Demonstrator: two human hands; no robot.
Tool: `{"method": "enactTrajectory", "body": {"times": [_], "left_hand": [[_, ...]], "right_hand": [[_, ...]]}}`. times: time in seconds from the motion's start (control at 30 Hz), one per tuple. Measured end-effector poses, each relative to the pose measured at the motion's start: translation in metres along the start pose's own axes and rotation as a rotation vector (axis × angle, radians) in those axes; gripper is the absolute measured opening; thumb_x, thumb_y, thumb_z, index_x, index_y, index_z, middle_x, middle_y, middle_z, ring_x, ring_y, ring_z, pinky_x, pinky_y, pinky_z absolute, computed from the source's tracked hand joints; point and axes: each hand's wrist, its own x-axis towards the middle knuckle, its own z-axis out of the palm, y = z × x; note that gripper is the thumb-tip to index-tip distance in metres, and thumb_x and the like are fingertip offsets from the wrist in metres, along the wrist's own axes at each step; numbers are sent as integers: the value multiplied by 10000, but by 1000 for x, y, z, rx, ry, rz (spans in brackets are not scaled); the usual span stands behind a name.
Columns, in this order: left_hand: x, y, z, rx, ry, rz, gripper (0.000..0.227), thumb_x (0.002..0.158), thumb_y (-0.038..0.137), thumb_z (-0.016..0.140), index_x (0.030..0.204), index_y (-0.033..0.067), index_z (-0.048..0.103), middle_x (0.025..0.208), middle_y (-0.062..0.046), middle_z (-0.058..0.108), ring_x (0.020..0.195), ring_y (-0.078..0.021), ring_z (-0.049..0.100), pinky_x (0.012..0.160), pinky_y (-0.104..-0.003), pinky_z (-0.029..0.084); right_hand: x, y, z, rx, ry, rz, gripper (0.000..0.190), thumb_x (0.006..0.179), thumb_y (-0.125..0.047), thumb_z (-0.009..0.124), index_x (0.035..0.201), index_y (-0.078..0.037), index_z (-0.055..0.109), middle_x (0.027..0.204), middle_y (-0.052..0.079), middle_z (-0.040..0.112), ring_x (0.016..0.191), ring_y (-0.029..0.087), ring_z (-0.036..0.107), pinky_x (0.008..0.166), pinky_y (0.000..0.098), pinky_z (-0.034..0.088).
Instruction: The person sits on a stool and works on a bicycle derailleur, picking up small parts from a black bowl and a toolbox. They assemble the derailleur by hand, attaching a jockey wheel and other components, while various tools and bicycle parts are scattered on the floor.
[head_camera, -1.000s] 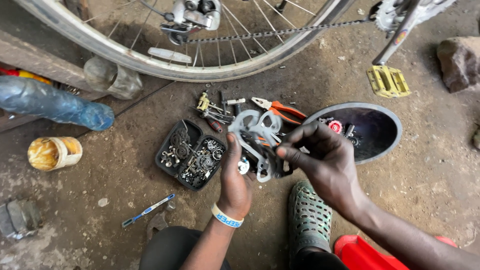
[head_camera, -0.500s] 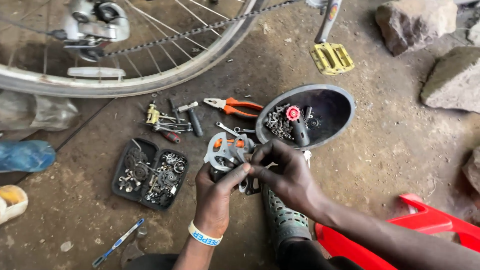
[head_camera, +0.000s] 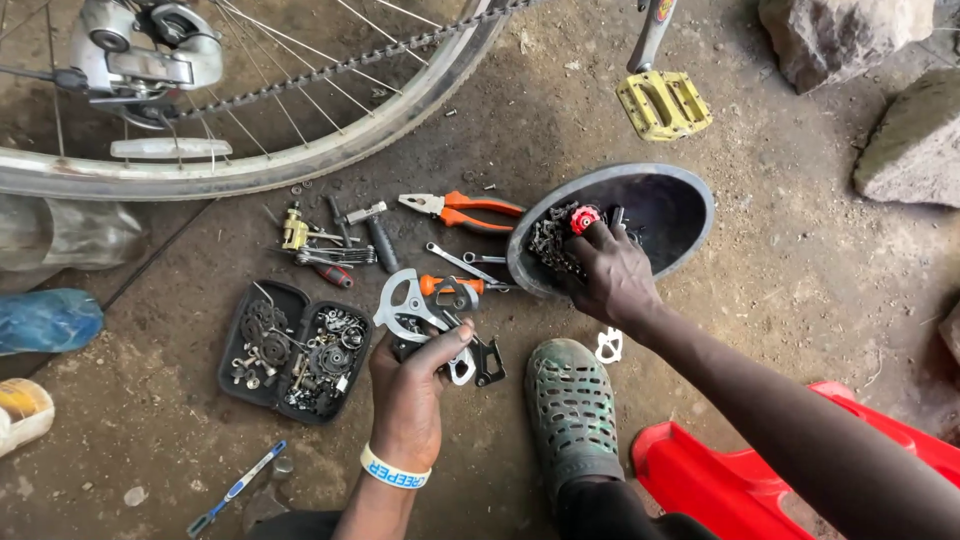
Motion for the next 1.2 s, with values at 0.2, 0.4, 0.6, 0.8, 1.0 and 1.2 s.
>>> {"method": "enactTrajectory", "body": {"times": [0.2,0.4,0.6,0.8,1.0,1.2], "left_hand": [[-6,8,1,42,24,-8,222,743,-44,798,922,68,731,849,-80,762,780,-219,698,553,-380,507],[-11,12,-1,35,29,9,226,727,-50,795,892,85,719,854,-72,769,815,-227,722,559,-390,501],[-16,16,-1,33,36,-6,262,731,-59,797,917,98,697,852,-73,759,830,-239,733,582,-396,514],[-19,18,-3,25,39,-3,273,726,-60,803,917,96,687,823,-56,721,815,-244,711,594,-407,514],[-16,14,-6,13,47,-9,273,727,-59,809,893,107,671,802,-34,687,819,-233,717,609,-392,526],[-17,9,-3,34,10,58,212,736,-64,793,893,59,720,842,-68,742,785,-211,693,615,-369,536]], "right_hand": [[-4,-2,-21,187,194,43,166,953,-178,617,930,-14,607,922,114,589,684,240,550,465,363,497],[-9,19,-76,445,258,214,212,1053,-221,503,981,-21,512,1027,138,545,829,259,531,682,392,488],[-17,29,-109,591,607,85,214,1098,-169,327,1129,17,430,954,189,637,793,306,642,617,410,563],[-11,19,-129,716,747,182,127,1083,-125,333,1118,-11,378,977,206,602,768,300,626,599,398,586],[-8,-21,-111,741,442,265,138,1067,-146,448,1113,-23,493,1005,141,636,863,256,644,680,375,552],[0,-31,-51,245,-55,219,608,949,-362,614,1448,-82,409,1450,215,436,1318,419,414,1096,597,382]]}}
